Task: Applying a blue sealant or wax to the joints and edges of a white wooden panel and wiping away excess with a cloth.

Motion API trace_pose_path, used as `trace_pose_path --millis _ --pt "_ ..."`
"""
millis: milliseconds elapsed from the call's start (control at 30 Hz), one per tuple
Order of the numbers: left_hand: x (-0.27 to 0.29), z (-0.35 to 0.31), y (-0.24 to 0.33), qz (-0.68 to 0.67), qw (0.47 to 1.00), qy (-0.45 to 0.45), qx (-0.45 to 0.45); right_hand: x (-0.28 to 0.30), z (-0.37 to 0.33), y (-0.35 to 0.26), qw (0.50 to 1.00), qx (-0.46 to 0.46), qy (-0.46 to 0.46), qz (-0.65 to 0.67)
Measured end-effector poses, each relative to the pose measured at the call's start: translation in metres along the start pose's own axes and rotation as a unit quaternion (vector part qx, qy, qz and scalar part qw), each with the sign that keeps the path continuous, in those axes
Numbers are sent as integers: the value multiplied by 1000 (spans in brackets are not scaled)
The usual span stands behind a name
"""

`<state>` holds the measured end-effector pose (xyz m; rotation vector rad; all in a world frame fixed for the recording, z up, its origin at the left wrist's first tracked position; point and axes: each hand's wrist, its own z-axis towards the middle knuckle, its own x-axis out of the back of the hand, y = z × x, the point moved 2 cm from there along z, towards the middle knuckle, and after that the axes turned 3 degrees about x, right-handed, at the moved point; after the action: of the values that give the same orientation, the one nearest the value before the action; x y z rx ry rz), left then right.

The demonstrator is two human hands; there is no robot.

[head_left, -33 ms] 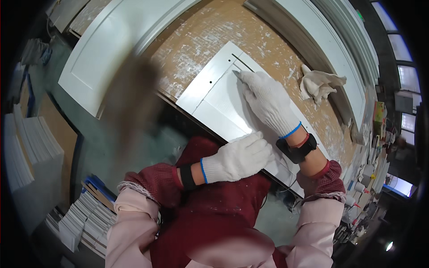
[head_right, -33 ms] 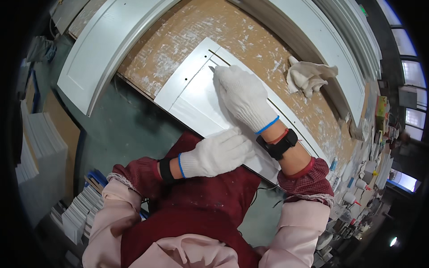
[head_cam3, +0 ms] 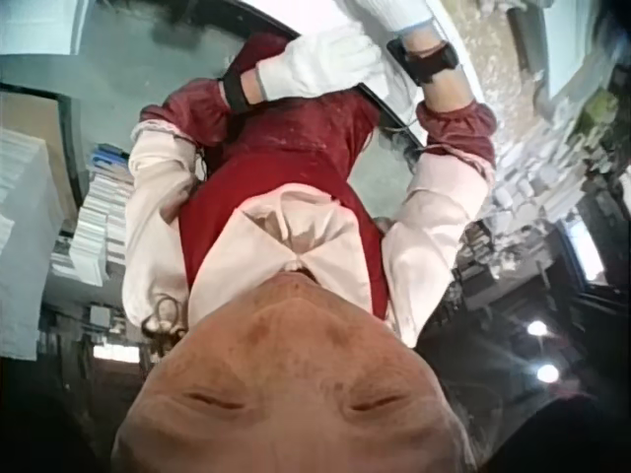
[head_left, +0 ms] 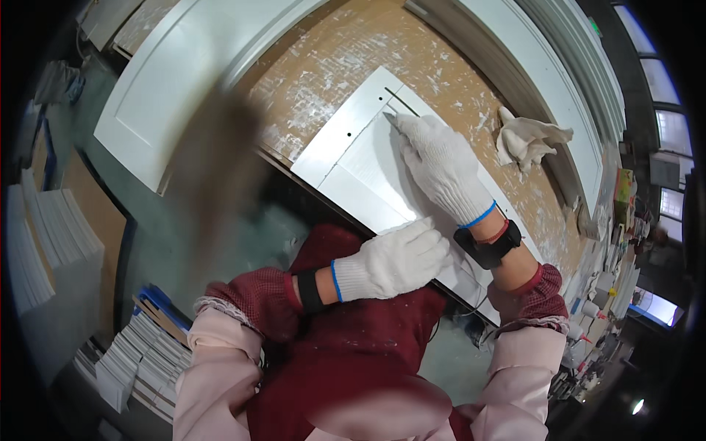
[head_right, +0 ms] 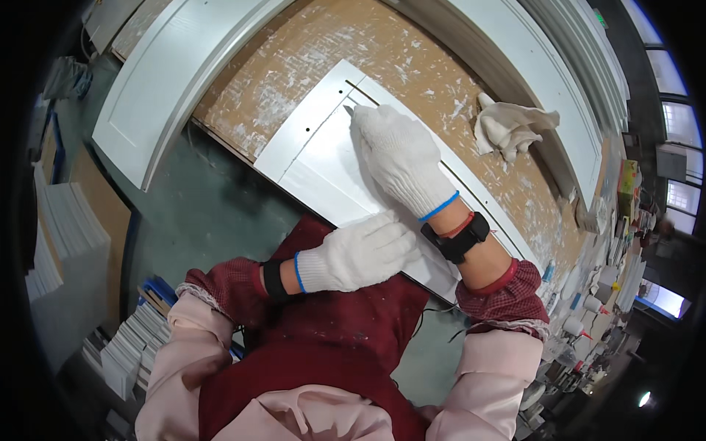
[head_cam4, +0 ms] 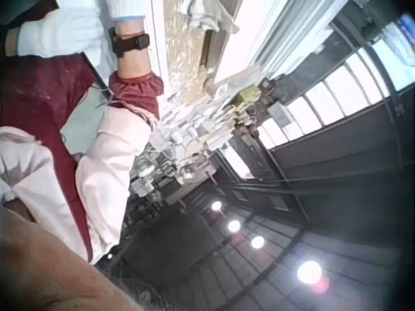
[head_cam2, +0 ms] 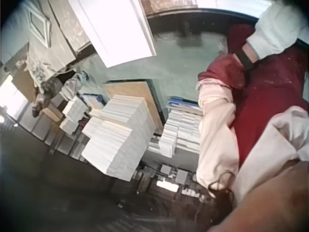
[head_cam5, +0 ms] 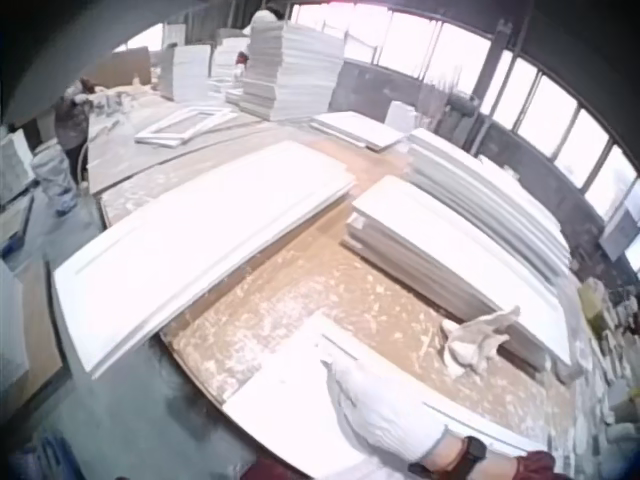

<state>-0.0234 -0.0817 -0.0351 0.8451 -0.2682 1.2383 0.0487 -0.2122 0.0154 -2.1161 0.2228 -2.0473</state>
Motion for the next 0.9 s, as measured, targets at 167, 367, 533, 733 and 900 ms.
trace_pose_path --millis 167,367,533,733,900 --pt "-5 -2 -1 -31 998 -53 14 -2 5 -21 991 2 -125 -47" --pt "-9 -7 -2 -5 999 -28 16 -9 -10 -28 989 122 -82 26" --pt "-14 -8 -1 -99 987 -53 118 -4 -19 -33 971 197 -134 30" --pt "-5 -5 -2 -8 1000 -29 7 13 9 -19 993 86 36 73" --pt "-4 -3 -4 -44 999 -17 17 -8 13 -27 991 119 -21 -51"
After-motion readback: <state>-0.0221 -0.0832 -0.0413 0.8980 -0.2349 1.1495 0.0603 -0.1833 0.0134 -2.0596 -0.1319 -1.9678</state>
